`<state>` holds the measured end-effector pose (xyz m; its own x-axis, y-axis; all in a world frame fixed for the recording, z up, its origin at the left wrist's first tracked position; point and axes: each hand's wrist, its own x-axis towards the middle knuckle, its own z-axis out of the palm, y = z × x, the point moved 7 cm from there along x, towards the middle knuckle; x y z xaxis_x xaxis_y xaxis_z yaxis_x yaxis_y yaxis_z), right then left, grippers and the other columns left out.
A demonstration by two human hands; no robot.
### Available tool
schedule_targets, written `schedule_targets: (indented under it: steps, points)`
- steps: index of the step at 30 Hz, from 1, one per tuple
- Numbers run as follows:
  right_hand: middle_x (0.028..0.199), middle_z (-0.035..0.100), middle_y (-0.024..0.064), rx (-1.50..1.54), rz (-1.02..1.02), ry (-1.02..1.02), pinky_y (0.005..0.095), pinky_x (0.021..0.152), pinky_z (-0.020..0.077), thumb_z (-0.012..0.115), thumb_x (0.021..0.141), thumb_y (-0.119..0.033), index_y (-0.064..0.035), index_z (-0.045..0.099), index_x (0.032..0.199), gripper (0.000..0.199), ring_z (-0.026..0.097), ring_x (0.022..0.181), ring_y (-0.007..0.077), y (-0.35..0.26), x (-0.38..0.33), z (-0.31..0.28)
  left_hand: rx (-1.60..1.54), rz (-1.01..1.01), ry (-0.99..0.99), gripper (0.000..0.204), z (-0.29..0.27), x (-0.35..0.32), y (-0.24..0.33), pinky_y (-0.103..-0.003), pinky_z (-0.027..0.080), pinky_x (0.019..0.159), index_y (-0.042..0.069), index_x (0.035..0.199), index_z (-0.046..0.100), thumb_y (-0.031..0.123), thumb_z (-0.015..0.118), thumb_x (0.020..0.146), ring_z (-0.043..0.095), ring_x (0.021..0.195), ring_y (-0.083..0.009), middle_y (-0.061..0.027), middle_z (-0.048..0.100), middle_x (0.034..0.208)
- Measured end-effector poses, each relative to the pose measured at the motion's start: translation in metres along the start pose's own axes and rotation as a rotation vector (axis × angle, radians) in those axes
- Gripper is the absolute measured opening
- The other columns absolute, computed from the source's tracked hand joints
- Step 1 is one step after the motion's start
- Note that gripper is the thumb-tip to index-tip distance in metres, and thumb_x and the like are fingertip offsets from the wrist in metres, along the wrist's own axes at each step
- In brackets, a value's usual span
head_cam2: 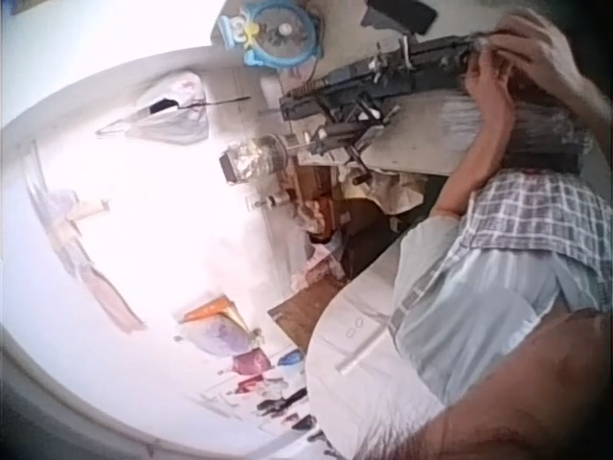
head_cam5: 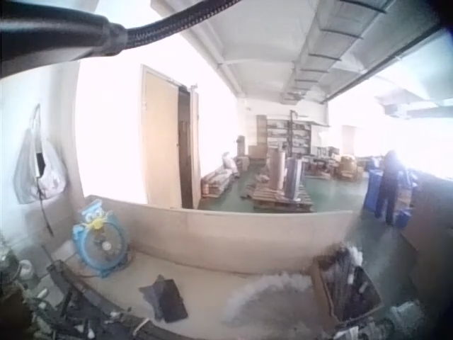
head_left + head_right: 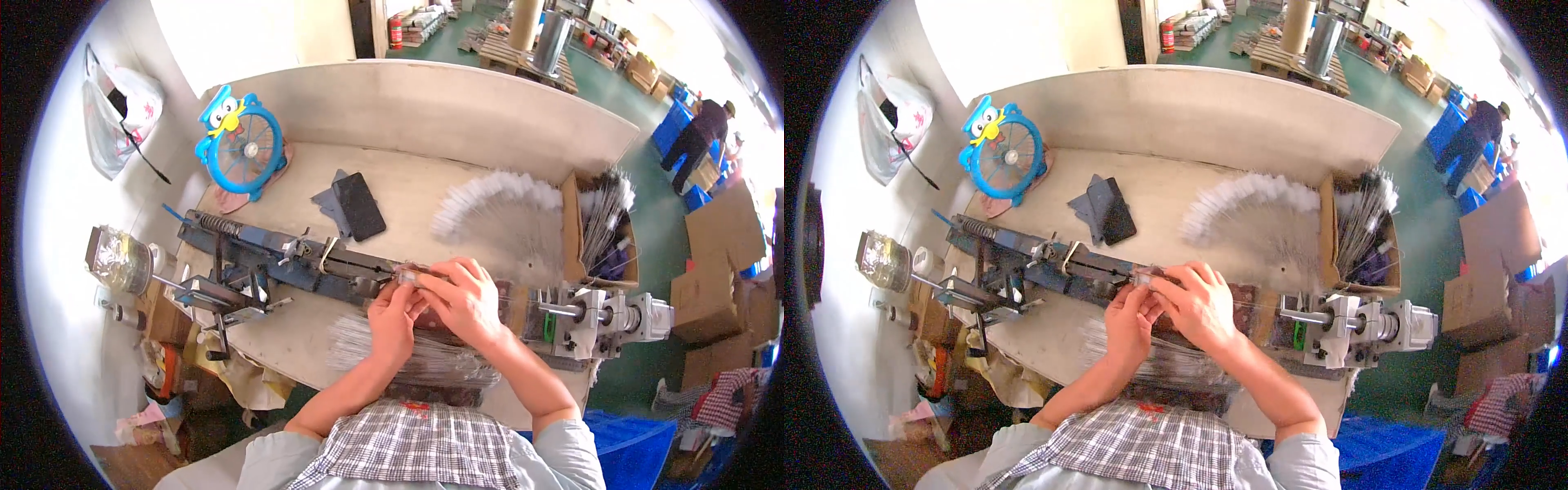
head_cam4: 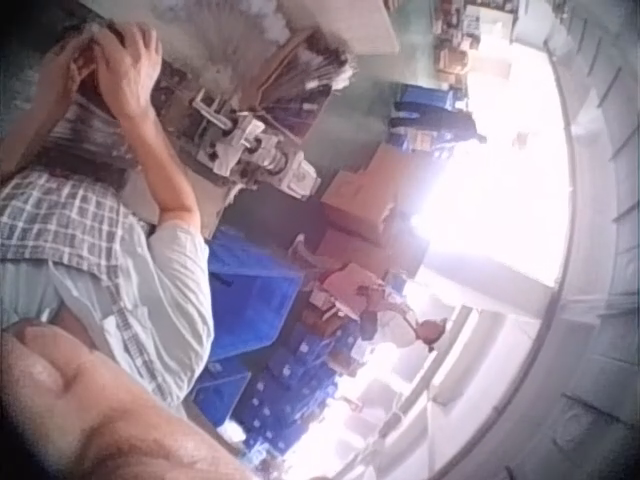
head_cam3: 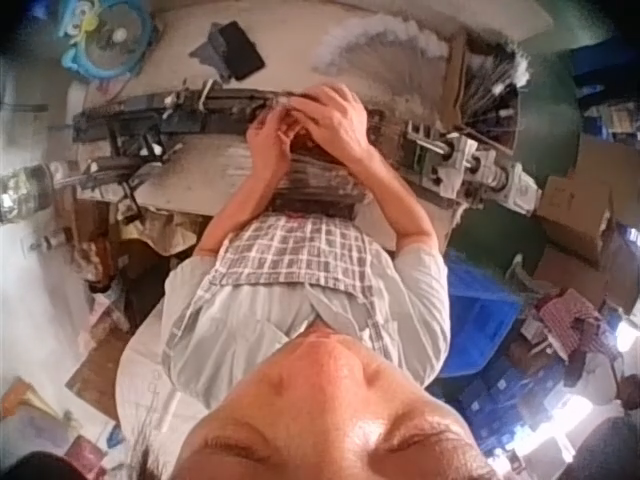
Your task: Assembling industrial cleaning brushes using a manual mechanical jig at a workshop bench.
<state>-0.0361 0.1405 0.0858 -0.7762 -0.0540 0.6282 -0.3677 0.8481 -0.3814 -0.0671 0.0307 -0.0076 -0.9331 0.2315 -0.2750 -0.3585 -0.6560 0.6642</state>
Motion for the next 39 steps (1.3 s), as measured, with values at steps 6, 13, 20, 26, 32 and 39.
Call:
schedule_targets:
  steps: [6,13,20,26,32,39]
  points:
    - [0.092,0.061,0.0029,0.010,-0.004,-0.004,0.0354,0.072,0.0480,0.070,0.069,-0.016,-0.0130,0.069,0.090,0.021,0.057,0.087,0.0234,-0.001,0.002,-0.006,0.055,0.021,-0.030,0.019,-0.002,0.002,-0.003,-0.028,0.050,0.076,0.001,0.107,0.057,0.010,0.052,0.091,0.062,0.085,-0.0127,-0.0062,0.063,0.098]
    - [0.092,0.062,0.0041,0.011,-0.014,-0.056,0.0353,0.073,0.0488,0.071,0.067,-0.012,-0.0114,0.069,0.091,0.024,0.058,0.085,0.0245,-0.004,0.005,-0.002,-0.029,-0.029,-0.035,0.017,-0.003,0.001,-0.005,-0.028,0.050,0.076,0.003,0.105,0.059,0.011,0.051,0.092,0.062,0.084,-0.0117,-0.0046,0.063,0.096]
    - [0.092,0.063,0.0044,0.006,-0.008,-0.073,0.0338,0.073,0.0497,0.073,0.064,-0.009,-0.0099,0.069,0.091,0.027,0.059,0.085,0.0246,-0.010,0.012,-0.004,-0.064,-0.035,-0.036,0.017,-0.005,0.000,-0.002,-0.028,0.051,0.076,0.003,0.104,0.059,0.012,0.053,0.091,0.062,0.083,-0.0114,-0.0045,0.064,0.094]
    - [0.094,0.062,0.0039,0.021,0.014,-0.044,0.0356,0.072,0.0486,0.073,0.065,-0.013,-0.0121,0.068,0.091,0.027,0.058,0.087,0.0238,-0.005,0.004,-0.001,-0.035,-0.030,-0.034,0.016,-0.003,0.000,-0.005,-0.027,0.051,0.076,0.001,0.103,0.059,0.009,0.054,0.090,0.062,0.083,-0.0123,-0.0054,0.063,0.094]
    - [0.092,0.062,0.0025,0.014,0.012,-0.040,0.0347,0.070,0.0481,0.073,0.064,-0.013,-0.0121,0.068,0.088,0.025,0.059,0.086,0.0229,-0.002,0.001,-0.004,-0.021,-0.013,-0.017,0.013,-0.003,-0.001,-0.005,-0.027,0.050,0.075,0.001,0.099,0.059,0.007,0.055,0.089,0.062,0.083,-0.0129,-0.0055,0.063,0.094]
    - [0.092,0.062,0.0011,0.041,0.014,0.005,0.0340,0.068,0.0467,0.073,0.064,-0.014,-0.0124,0.068,0.087,0.023,0.059,0.084,0.0214,-0.004,0.006,0.002,-0.065,-0.018,-0.008,0.013,-0.006,0.003,-0.001,-0.030,0.050,0.075,0.003,0.099,0.059,0.010,0.055,0.089,0.063,0.083,-0.0138,-0.0060,0.064,0.093]
